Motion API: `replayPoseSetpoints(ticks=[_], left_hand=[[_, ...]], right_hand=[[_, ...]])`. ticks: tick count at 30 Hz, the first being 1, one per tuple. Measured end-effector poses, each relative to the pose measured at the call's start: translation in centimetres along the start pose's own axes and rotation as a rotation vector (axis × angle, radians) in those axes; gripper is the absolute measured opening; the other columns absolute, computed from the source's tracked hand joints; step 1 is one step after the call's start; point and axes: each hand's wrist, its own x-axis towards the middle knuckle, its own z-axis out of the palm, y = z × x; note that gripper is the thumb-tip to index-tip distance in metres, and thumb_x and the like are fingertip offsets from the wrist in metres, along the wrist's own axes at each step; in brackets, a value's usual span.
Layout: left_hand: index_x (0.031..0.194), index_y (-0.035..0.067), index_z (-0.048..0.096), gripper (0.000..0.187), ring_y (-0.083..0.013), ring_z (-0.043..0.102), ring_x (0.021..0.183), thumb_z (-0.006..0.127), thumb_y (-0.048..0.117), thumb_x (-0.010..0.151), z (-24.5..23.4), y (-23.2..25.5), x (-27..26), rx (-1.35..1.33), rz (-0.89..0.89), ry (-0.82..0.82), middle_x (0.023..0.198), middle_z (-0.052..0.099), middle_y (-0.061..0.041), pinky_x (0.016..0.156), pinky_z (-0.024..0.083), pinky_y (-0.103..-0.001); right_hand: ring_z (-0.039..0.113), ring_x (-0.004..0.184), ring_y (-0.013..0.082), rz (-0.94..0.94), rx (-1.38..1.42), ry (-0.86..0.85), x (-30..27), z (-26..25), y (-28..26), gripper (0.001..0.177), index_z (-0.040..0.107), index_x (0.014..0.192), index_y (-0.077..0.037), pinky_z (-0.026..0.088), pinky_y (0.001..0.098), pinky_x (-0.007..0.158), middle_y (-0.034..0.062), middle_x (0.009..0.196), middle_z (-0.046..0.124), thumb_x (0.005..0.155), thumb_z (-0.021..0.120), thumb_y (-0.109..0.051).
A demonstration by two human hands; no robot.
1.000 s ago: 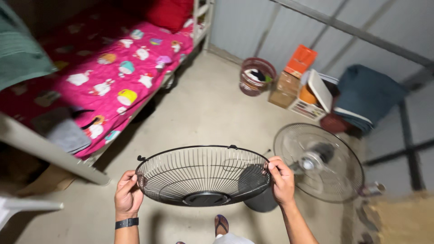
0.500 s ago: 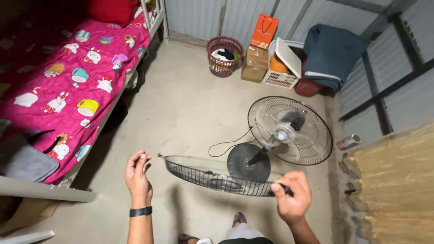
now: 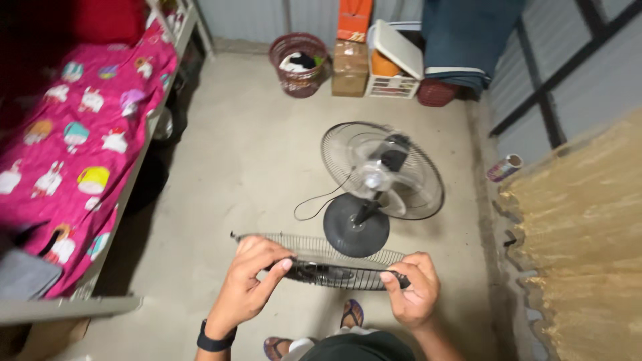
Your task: The person assembles a standing fan by attaching the fan blade to the motor hub, securing it with a nut, and then fitting the front and rear protective cages. The person adjusts the fan head angle and positions the assembled fan upright.
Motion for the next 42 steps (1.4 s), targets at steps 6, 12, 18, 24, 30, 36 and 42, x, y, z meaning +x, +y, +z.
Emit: replayPoseSetpoints(ticks=[6, 12, 18, 24, 30, 36, 42], left_hand=[[0.091, 0.005, 0.072, 0.011, -0.0202, 0.058, 0.082, 0.069, 0.015, 0.092, 6.4, -0.1, 2.4, -0.022, -0.04, 0.002, 0.082, 0.066, -0.004, 0.087, 0.039, -0.035], [0.09, 0.006, 0.071, 0.011, -0.0185, 0.059, 0.081, 0.067, 0.016, 0.092, 10.0, 0.1, 6.5, 0.049, -0.036, 0.029, 0.082, 0.066, -0.003, 0.085, 0.037, -0.035], [0.095, 0.007, 0.073, 0.012, -0.0205, 0.063, 0.089, 0.072, 0.017, 0.09, 11.4, -0.6, 10.6, 0.054, -0.031, 0.013, 0.089, 0.07, -0.005, 0.086, 0.043, -0.035], [0.116, 0.003, 0.067, 0.032, -0.0284, 0.061, 0.112, 0.074, 0.021, 0.091, 10.8, -8.2, 13.0, 0.187, -0.057, 0.289, 0.118, 0.066, -0.015, 0.099, 0.047, -0.039], [0.132, 0.006, 0.063, 0.037, -0.0212, 0.06, 0.121, 0.062, 0.028, 0.103, 13.3, -21.9, 13.6, -0.182, -0.392, 0.273, 0.127, 0.066, -0.01, 0.104, 0.046, -0.035], [0.134, 0.005, 0.063, 0.041, -0.0166, 0.063, 0.114, 0.063, 0.029, 0.102, 16.7, -27.3, 16.2, -0.335, -0.46, 0.244, 0.123, 0.069, -0.008, 0.1, 0.049, -0.031], [0.14, 0.005, 0.059, 0.045, -0.0164, 0.06, 0.107, 0.066, 0.027, 0.102, 17.8, -30.6, 19.4, -0.389, -0.466, 0.242, 0.115, 0.065, -0.01, 0.096, 0.05, -0.03]], right_hand=[[0.057, 0.078, 0.0193, 0.128, 0.08, -0.037, 0.7, -3.9, 3.8, 0.011, 0.068, 0.089, 0.0, 0.048, 0.0292, 0.072, 0.0082, 0.087, 0.059, 0.085, 0.075, -0.007], [0.054, 0.081, 0.0124, 0.376, 0.254, -0.05, -0.6, -7.0, 9.8, 0.013, 0.063, 0.101, 0.002, 0.046, 0.0266, 0.077, 0.0042, 0.088, 0.057, 0.094, 0.068, -0.008], [0.046, 0.081, 0.0056, 0.6, 0.61, 0.056, -2.4, -8.0, 16.2, 0.006, 0.061, 0.098, 0.0, 0.039, 0.0214, 0.072, -0.0018, 0.09, 0.053, 0.102, 0.063, -0.005], [0.048, 0.083, 0.005, 0.654, 0.667, 0.266, -1.1, -7.2, 19.2, 0.005, 0.062, 0.101, -0.001, 0.038, 0.0211, 0.074, -0.0025, 0.092, 0.057, 0.098, 0.065, -0.004], [0.052, 0.087, 0.0056, 0.632, 0.658, 0.361, -0.5, -5.2, 22.5, 0.001, 0.064, 0.1, -0.002, 0.041, 0.0211, 0.081, -0.0014, 0.093, 0.061, 0.101, 0.064, -0.003], [0.057, 0.081, 0.0077, 0.737, 0.708, 0.528, -0.2, -2.1, 26.1, 0.002, 0.064, 0.099, -0.004, 0.044, 0.0222, 0.076, 0.0005, 0.089, 0.065, 0.1, 0.065, -0.004], [0.052, 0.083, 0.0104, 0.599, 0.346, 0.561, 1.1, 0.3, 27.0, 0.007, 0.063, 0.101, -0.002, 0.042, 0.0253, 0.079, 0.0008, 0.089, 0.059, 0.102, 0.066, -0.008]])
